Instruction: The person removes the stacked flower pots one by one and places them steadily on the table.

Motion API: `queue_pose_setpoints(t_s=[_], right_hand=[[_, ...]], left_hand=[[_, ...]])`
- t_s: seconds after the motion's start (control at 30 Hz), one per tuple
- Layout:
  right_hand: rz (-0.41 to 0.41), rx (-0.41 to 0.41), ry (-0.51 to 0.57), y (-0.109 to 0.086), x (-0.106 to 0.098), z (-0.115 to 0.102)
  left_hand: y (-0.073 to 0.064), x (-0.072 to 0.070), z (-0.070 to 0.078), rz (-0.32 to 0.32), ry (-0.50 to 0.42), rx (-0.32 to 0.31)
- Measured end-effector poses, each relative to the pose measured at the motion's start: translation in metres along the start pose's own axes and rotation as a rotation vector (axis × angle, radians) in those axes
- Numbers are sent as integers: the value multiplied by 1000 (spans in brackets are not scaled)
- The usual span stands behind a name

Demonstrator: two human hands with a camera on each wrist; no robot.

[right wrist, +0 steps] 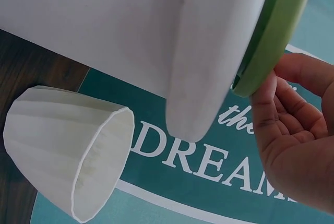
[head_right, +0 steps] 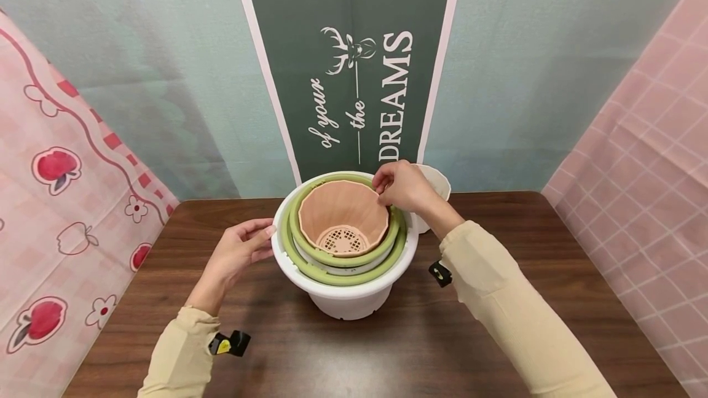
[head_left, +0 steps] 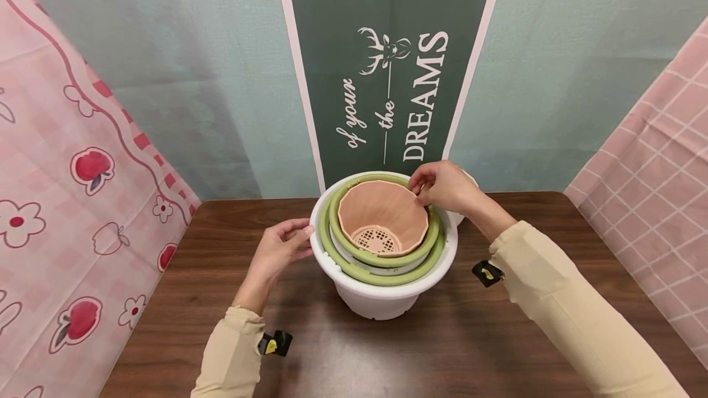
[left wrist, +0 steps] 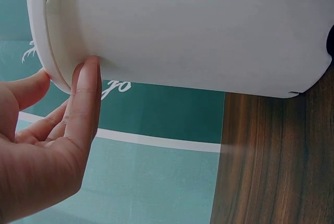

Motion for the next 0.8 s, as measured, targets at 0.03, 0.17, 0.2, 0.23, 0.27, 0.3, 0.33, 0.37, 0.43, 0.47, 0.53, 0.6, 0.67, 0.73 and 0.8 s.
queue_pose_setpoints(t_s=[0.03, 0.17, 0.2, 0.23, 0.27, 0.3, 0.33, 0.37, 0.43, 0.47, 0.53, 0.6, 0.67, 0.73, 0.8], right_hand=[[-2, -1, 3, 0, 0, 0], [-3, -3, 13, 1, 0, 0], [-3, -4, 16, 1, 0, 0], [-2, 0, 21, 1, 0, 1], [-1, 3, 28, 2, 0, 1], [-2, 9, 36, 2, 0, 1], [-2, 15, 43, 2, 0, 2], [-2, 19, 49, 2, -1, 2], [-6, 29, 63, 2, 0, 3], [-7, 30, 68, 2, 0, 3], [-8, 36, 77, 2, -1, 3], [-10, 39, 87, 2, -1, 3], [-11, 39, 97, 2, -1, 3], [-12, 38, 106, 2, -1, 3], [-9, 35, 112, 2, -1, 4]], left_hand=[[0, 0, 0, 0, -1, 1], [0, 0, 0, 0, 5, 4], [0, 0, 0, 0, 8, 3], [0, 0, 0, 0, 10, 4], [0, 0, 0, 0, 10, 4], [0, 0, 0, -1, 10, 4], [0, 0, 0, -1, 9, 5], [0, 0, 1, -2, 9, 6], [1, 0, 1, -2, 7, 6], [1, 0, 1, -2, 7, 6], [1, 0, 1, -1, 8, 5], [0, 0, 1, -1, 12, 3], [0, 0, 1, 2, 17, 1], [0, 0, 1, 3, 21, -1], [0, 0, 1, 3, 24, -3]])
Point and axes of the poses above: each hand's wrist, its own y-axis towards the middle knuckle, its own x-axis out of the palm, z = x × y, the point moved 8 cm from there along y, towards the middle knuckle, and after that the axes turned 1 degree about -y, right-handed, at the moved point
